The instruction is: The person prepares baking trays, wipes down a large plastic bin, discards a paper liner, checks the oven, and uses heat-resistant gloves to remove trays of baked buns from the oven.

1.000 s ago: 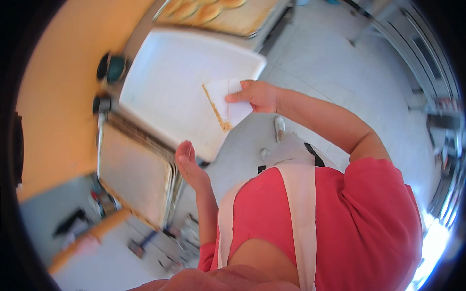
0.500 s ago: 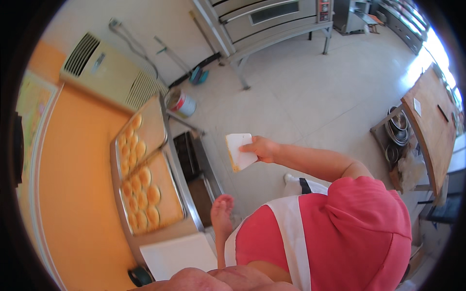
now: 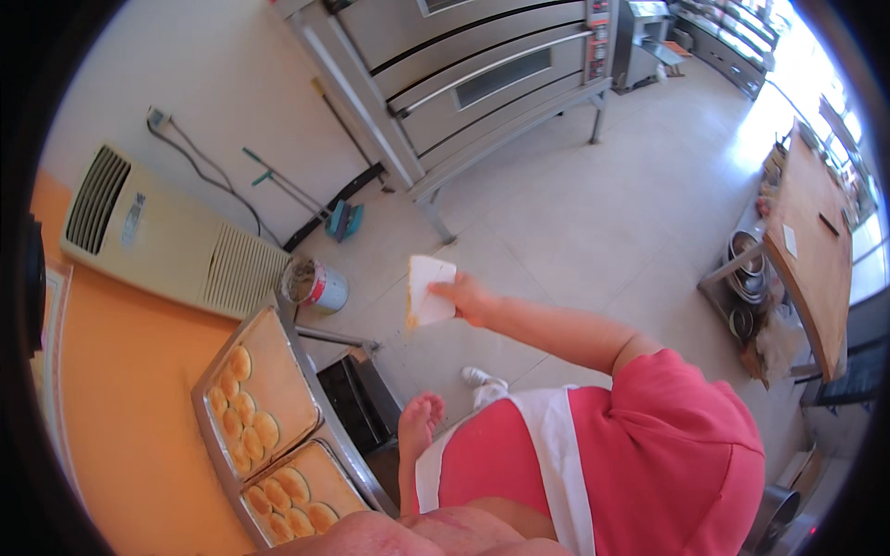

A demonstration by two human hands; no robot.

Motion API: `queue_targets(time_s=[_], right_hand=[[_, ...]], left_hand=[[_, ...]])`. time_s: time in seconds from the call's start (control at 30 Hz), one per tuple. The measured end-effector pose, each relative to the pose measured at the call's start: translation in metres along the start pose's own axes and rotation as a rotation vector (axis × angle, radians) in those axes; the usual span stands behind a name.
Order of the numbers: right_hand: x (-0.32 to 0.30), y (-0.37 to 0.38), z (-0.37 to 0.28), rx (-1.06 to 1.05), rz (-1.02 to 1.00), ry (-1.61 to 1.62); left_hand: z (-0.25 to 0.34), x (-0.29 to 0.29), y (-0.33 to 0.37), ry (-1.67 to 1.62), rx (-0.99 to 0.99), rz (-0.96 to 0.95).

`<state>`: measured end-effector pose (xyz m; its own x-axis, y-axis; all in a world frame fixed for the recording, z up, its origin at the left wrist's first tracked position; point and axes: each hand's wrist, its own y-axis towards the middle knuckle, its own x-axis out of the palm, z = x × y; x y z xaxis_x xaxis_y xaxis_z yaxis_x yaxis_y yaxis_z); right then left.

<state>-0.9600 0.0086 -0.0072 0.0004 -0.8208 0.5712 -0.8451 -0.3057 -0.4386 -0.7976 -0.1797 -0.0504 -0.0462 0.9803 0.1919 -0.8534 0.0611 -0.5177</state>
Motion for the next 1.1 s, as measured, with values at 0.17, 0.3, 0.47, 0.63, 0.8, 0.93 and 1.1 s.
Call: queue_targets(time_s=[0.17, 0.3, 0.47, 0.63, 0.8, 0.93, 1.1], right_hand=[[0.008, 0.079, -0.022, -0.042, -0.111, 0.121], [0.067, 0.138, -0.034, 0.041, -0.089, 0.001], [0.138, 0.267, -0.030, 0.013, -0.147, -0.242], [0.227, 0.414, -0.010, -0.294, -0.176, -0.669], [0.317, 0.522, 0.018, -0.631, -0.240, -1.215], [0.347, 0.569, 0.015, -0.631, -0.252, -1.288], [0.365, 0.601, 0.044, -0.163, -0.188, -0.382]], left_hand=[[0.055, -0.024, 0.074, 0.010, 0.148, -0.049], [0.112, -0.050, 0.107, -0.029, 0.138, 0.001], [0.152, -0.101, 0.173, -0.025, 0.200, 0.007], [0.203, -0.144, 0.228, -0.067, 0.138, 0.200], [0.242, -0.192, 0.283, -0.228, 0.122, 0.372], [0.277, -0.226, 0.325, -0.331, 0.064, 0.434], [0.305, -0.278, 0.393, -0.631, 0.097, 0.559]])
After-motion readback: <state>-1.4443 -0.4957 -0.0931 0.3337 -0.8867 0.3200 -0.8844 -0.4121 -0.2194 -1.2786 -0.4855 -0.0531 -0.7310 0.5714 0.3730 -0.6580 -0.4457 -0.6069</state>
